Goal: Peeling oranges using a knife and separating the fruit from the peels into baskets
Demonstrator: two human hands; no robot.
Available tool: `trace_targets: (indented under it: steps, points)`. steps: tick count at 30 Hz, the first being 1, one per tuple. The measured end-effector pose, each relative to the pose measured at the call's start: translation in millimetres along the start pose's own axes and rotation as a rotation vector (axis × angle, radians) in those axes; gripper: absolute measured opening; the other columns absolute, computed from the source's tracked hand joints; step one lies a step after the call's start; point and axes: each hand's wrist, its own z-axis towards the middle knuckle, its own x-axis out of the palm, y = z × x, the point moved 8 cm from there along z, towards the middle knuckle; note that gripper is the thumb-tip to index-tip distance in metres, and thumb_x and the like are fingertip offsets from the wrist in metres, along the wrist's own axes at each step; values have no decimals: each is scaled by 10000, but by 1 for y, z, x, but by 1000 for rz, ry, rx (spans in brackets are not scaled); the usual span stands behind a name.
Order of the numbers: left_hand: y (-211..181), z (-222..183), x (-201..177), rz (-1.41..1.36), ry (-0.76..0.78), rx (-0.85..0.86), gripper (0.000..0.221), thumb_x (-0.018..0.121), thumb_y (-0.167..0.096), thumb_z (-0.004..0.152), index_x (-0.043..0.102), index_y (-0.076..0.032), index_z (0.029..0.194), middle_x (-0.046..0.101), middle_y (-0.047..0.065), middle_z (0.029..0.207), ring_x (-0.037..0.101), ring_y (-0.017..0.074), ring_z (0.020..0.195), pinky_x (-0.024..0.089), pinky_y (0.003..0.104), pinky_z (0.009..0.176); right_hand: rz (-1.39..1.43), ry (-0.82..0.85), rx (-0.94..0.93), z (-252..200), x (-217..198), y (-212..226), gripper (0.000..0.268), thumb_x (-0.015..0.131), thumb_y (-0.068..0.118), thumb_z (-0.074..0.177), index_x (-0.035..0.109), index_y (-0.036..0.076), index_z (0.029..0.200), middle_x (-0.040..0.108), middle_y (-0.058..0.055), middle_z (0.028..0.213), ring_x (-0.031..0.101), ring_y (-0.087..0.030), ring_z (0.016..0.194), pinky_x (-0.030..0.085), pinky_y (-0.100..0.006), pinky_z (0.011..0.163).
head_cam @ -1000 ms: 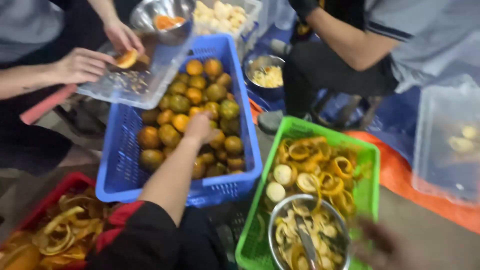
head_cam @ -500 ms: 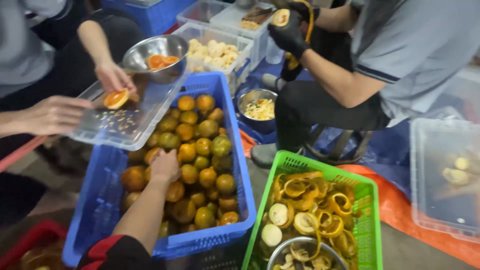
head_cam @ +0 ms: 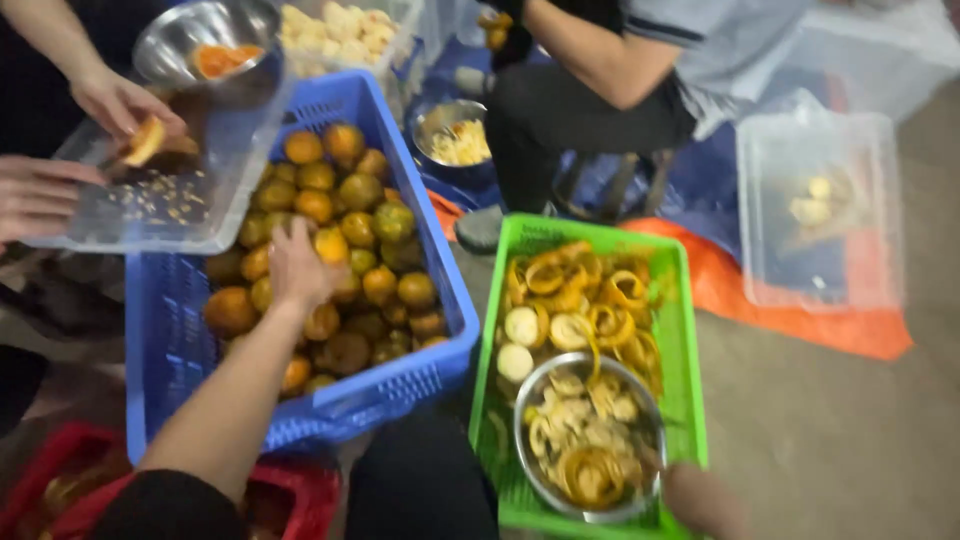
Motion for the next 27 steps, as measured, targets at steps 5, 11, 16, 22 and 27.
trace_targets:
  steps: [5,11,16,22,27]
  points:
    - [-89,-16,-41,-293,-27,10,824,926,-391,514,672,-160,1263,589,162,1233,591,315,1138,453,398,999,19,20,-195,-109,-167,5,634,271,372,999,195,558,1601,702,-139,1231,745,-301,1118,577,-458,951]
    - [-232,-155,-75,-1295,185,-155,638,958,-161,695,626,-159,1239,603,151,1160,650,283,1045,648,408,869,1494,-131,-340,-186,-236,-2,307,488,191,1086,556,-80,1213,517,-166,782,420,-219,532,292,-326,414]
    - [-256,-234,-7,-1481,339,-175,775,978,-135,594,627,-124,1285,629,146,1112,675,287,949,635,373,739,1774,-119,-522,-144,-208,-1,303,587,-39,965,494,-50,1253,568,-136,915,485,-204,577,457,-357,529]
    - [-238,-264,71,-1478,371,-495,654,931,-243,716,612,-170,1283,561,108,1134,706,277,866,600,290,589,1755,-388,-485,-167,-220,-13,281,530,236,1113,590,-17,1220,600,-155,728,538,-196,459,447,-306,425]
    - [-263,-265,82,-1626,388,-480,776,917,3,631,577,-160,1309,550,120,1119,686,285,903,634,367,689,1739,-396,-522,-187,-213,-10,283,647,15,954,573,-25,1224,639,-200,794,602,-241,512,500,-344,446]
